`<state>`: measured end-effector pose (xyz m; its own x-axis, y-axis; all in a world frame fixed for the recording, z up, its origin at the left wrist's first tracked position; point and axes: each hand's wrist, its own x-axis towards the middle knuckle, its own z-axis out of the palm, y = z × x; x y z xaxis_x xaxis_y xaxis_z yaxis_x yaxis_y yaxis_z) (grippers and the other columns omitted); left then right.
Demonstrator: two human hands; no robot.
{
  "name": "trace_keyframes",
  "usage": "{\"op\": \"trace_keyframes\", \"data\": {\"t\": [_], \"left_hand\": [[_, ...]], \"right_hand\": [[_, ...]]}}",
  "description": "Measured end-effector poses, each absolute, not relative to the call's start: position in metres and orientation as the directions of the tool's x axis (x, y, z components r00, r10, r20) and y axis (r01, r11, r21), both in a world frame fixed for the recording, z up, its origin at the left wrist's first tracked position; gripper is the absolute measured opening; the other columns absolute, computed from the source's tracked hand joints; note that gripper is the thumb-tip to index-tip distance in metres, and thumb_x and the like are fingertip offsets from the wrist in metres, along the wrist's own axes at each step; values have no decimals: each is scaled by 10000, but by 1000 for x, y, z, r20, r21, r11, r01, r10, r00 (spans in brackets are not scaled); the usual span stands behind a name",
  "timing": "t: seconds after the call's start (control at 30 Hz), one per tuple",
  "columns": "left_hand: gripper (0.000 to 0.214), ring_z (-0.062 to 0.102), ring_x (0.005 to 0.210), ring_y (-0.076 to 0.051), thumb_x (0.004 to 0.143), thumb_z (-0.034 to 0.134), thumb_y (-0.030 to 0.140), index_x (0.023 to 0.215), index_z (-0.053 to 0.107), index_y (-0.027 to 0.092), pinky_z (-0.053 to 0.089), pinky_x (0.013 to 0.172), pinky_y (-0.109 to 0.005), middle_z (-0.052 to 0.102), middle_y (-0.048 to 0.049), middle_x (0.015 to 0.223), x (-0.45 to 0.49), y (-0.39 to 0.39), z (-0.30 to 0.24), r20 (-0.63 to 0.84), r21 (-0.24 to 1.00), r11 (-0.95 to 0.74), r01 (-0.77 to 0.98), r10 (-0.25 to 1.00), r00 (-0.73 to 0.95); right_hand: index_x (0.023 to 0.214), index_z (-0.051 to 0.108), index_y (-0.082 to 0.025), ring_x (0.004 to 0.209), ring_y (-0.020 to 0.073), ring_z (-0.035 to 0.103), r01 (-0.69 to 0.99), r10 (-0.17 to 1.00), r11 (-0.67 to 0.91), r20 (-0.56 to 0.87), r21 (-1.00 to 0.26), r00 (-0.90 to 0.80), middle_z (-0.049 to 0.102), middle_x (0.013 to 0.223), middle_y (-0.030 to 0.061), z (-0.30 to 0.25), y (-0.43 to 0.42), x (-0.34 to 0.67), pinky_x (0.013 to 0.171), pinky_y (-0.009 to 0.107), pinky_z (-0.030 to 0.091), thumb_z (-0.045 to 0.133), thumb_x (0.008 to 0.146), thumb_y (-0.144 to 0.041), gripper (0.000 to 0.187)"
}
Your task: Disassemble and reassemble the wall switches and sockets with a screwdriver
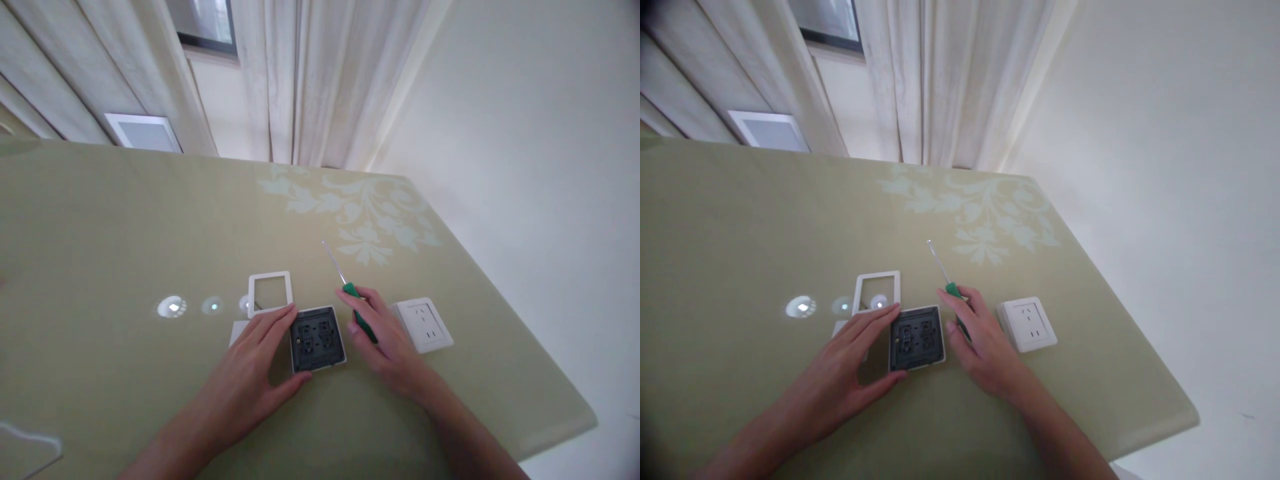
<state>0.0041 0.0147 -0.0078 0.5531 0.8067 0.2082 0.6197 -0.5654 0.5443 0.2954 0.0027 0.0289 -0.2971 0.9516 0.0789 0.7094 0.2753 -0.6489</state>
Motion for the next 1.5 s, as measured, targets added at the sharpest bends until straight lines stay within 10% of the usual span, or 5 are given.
{"op": "trace_keyframes", "data": {"t": [0.1, 0.2, 0.4, 1.37, 1.5], "left_hand": [[813, 599, 1495, -376, 1010, 752, 409, 1690, 327, 272, 578, 1202, -592, 580, -159, 1662, 7, 13, -8, 238, 537, -583, 610, 798, 553], [821, 606, 1481, -388, 1025, 730, 421, 1705, 301, 254, 571, 1193, -595, 573, -178, 1669, 7, 13, -8, 260, 511, -611, 605, 780, 568], [806, 644, 1417, -385, 1022, 738, 440, 1689, 335, 234, 552, 1155, -571, 619, -179, 1623, 3, 14, -11, 295, 465, -640, 612, 764, 574], [760, 681, 1366, -389, 993, 744, 405, 1649, 420, 200, 581, 1118, -568, 689, -184, 1530, 3, 14, -7, 325, 494, -651, 577, 753, 572], [801, 641, 1450, -398, 965, 781, 395, 1662, 428, 212, 588, 1176, -578, 642, -173, 1604, 2, 13, -6, 300, 533, -626, 569, 769, 565]], "right_hand": [[1675, 445, -296, 1212, 227, 727, 762, 927, 375, 201, -528, -317, 436, 1669, 182, 59, 7, 298, 1114, 475, 616, 469, 1120, -197, 564], [1382, 673, -247, 1132, 251, 732, 743, 837, 510, 449, -434, -312, 675, 1288, 124, 97, 16, 297, 974, 429, 664, 671, 1024, -195, 363], [1355, 687, -244, 681, 147, 719, 435, 742, 640, 657, -633, -136, 759, 949, 3, 128, 30, 272, 544, 259, 590, 916, 859, -185, 549], [1405, 704, -228, 686, 126, 692, 372, 535, 842, 694, -391, -482, 759, 865, -8, 115, 49, 249, 634, 233, 622, 841, 991, -410, 473], [1550, 614, -195, 1152, 218, 782, 297, 582, 807, 599, -510, -550, 795, 1283, 111, 126, 48, 252, 934, 344, 687, 537, 1148, -391, 454]]}}
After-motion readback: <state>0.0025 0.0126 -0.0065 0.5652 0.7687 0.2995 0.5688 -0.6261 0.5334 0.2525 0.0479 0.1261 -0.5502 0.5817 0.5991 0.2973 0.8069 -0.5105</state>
